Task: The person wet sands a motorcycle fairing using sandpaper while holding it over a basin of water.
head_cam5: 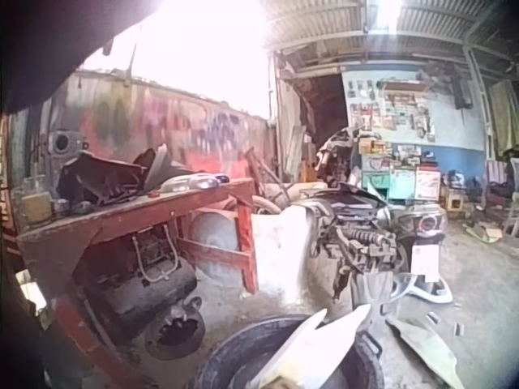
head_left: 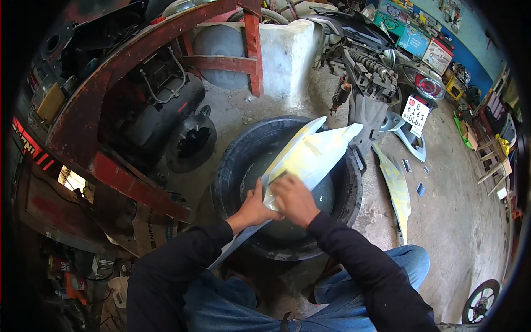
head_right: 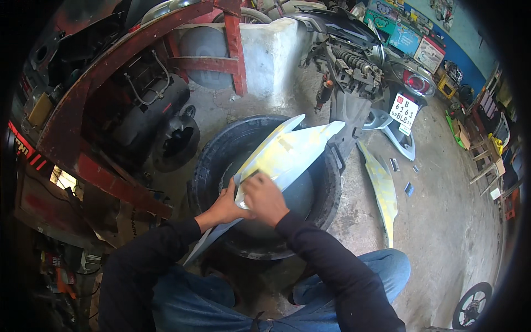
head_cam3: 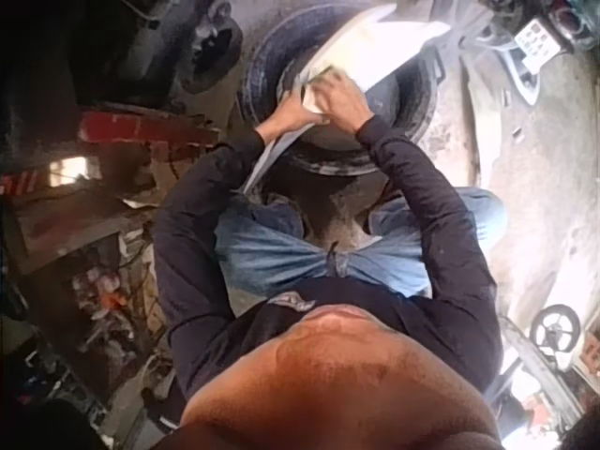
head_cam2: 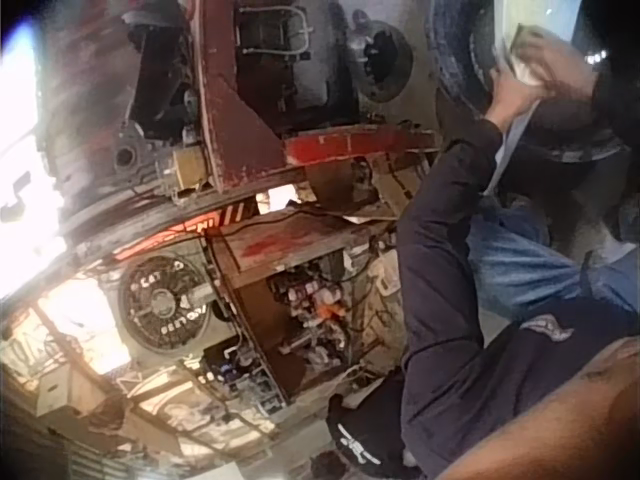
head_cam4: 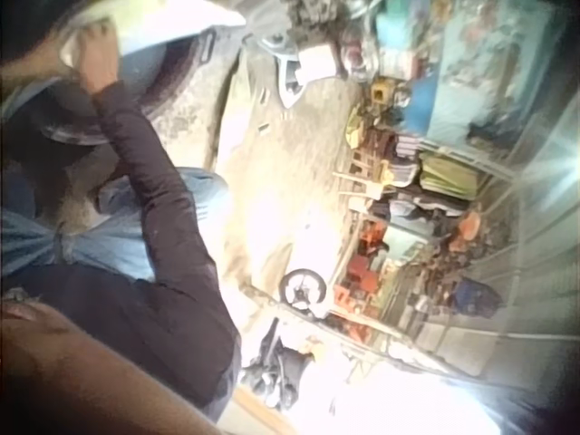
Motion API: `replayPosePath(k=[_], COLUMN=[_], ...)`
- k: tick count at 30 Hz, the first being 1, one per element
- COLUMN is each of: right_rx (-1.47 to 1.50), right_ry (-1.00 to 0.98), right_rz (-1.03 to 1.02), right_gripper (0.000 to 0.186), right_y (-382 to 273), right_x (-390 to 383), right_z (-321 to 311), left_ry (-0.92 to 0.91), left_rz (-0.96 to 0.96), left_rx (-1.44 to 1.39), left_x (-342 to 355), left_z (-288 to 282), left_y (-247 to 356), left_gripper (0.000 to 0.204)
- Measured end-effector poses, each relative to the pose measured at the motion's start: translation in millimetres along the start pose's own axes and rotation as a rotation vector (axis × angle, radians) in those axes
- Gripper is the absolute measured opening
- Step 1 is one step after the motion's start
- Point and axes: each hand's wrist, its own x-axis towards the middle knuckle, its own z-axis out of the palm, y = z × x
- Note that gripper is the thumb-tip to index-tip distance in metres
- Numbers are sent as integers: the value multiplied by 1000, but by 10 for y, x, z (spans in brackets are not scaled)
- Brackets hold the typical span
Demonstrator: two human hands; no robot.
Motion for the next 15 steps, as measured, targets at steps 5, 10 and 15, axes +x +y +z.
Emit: replayPosePath(k=[5,10,15], right_rx=[-46,-55,-1], right_ry=[-42,177,45], right_rz=[-107,142,-125], right_gripper=[28,25,28], right_y=[-181,161,-62], right_x=[-81,135,-53], right_z=[101,-40,63], left_ry=[13,3,-4], left_rz=[9,26,12], left_rx=[3,-9,-13], left_x=[36,-5,15], left_z=[28,-5,-5], left_y=[-78,22,-21], left_gripper=[154,153,154])
